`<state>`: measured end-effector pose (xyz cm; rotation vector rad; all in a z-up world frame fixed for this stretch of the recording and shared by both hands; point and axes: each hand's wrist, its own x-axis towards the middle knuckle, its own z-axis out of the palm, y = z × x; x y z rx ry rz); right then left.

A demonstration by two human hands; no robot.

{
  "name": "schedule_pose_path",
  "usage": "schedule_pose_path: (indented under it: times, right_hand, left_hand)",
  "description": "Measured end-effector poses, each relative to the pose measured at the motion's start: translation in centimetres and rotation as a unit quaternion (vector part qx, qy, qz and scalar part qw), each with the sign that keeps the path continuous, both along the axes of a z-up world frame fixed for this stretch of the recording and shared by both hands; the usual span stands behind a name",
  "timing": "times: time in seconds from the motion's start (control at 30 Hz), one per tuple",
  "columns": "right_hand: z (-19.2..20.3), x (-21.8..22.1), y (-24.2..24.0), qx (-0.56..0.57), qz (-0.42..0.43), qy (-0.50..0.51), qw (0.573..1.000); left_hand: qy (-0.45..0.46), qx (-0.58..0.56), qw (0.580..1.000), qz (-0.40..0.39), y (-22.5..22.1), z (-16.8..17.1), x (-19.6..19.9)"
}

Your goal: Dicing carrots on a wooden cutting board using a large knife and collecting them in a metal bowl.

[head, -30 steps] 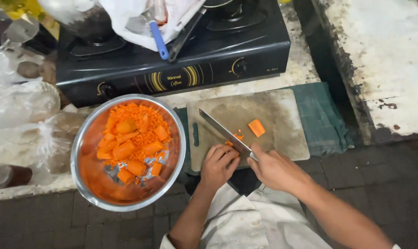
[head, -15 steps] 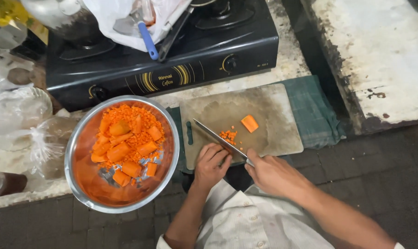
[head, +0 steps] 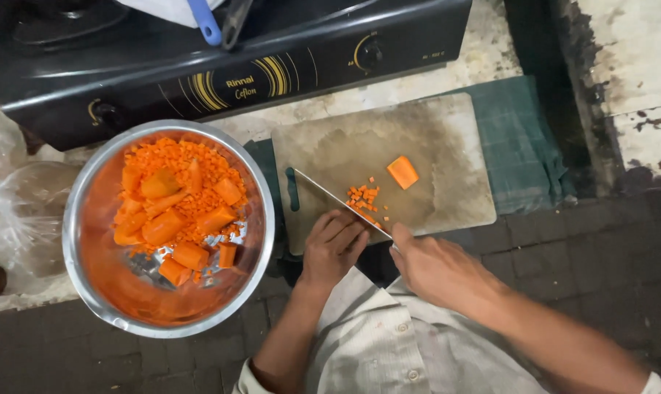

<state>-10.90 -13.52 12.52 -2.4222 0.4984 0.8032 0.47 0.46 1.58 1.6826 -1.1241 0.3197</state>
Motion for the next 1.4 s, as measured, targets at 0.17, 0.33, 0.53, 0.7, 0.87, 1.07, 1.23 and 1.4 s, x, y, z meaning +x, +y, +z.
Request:
schedule_pose_path:
  times: [0.17,0.33,0.53,0.7,0.87,1.07,1.23,1.4]
  right_hand:
    - [-2.1,0.8,0.0,0.009,-0.012,-0.036,0.999]
    - [-3.0,1.1,-0.4,-0.011,0.005,-0.1,0.995]
    - [-2.2,0.8,-0.8,0.004,-0.041,-0.117,0.992]
    - [0.2,-0.5,-0.2,-0.014,-0.035,-0.133,0.99]
    - [-0.5,-1.6,-0.2,-0.009,-0.018,-0.118,0.993]
    - [-0.9,-1.8,0.0,-0.01,-0.002,-0.121,0.993]
    - [-1.5,-1.9,0.2,-0.007,0.005,-0.112,0.994]
    - [-0.2,-1.5,0.7,-0.029,0.018,-0.089,0.995]
  left_hand:
    - [0.011,-0.004,1.0,-0.003,-0.1,-0.5,0.1]
    - [-0.002,-0.018,1.0,-0.012,-0.1,-0.6,0.0]
    - [-0.066,-0.019,0.998,0.004,0.2,-1.3,-0.2]
    - [-0.024,-0.037,0.999,-0.014,0.5,-0.9,-0.5]
    - [-0.013,-0.037,0.999,-0.01,0.9,-0.7,-0.5]
    - [-0.021,-0.025,0.999,-0.005,0.8,-0.9,-0.7]
    - [-0.037,-0.001,0.999,0.013,0.7,-1.1,-0.8]
    - [0.003,0.0,1.0,-0.005,0.9,-1.1,-0.8]
